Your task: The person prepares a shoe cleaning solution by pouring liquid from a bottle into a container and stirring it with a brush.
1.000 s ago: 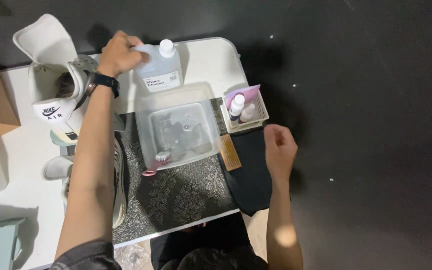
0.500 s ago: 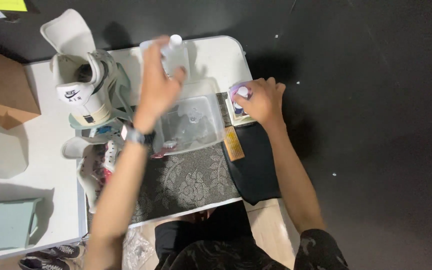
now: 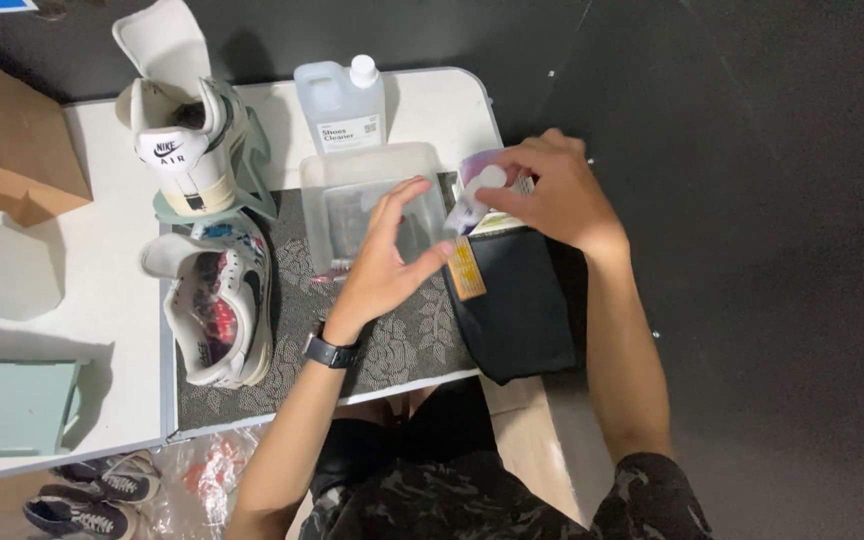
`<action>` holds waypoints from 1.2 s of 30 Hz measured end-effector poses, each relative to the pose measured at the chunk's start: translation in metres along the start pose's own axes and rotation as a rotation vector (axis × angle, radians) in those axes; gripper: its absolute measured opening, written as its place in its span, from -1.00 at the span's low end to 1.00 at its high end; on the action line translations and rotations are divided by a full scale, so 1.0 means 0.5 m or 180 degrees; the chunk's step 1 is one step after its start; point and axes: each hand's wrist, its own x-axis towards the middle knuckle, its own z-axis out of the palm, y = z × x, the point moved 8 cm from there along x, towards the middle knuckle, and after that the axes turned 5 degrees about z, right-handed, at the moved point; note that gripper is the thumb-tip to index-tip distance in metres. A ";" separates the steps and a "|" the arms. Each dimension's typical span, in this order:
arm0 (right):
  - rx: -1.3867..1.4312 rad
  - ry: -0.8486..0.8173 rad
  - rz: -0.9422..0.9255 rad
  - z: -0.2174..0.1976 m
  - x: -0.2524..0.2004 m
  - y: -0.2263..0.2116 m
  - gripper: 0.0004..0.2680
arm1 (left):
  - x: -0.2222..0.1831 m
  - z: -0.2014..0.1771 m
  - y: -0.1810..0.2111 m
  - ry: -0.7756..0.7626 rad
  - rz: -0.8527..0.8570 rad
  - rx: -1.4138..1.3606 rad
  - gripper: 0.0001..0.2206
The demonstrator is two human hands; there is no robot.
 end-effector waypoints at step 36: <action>0.1820 0.2029 0.2433 0.338 -0.434 0.254 -0.87 | -0.174 0.005 -0.216 0.1564 -0.0532 -0.2304 -0.49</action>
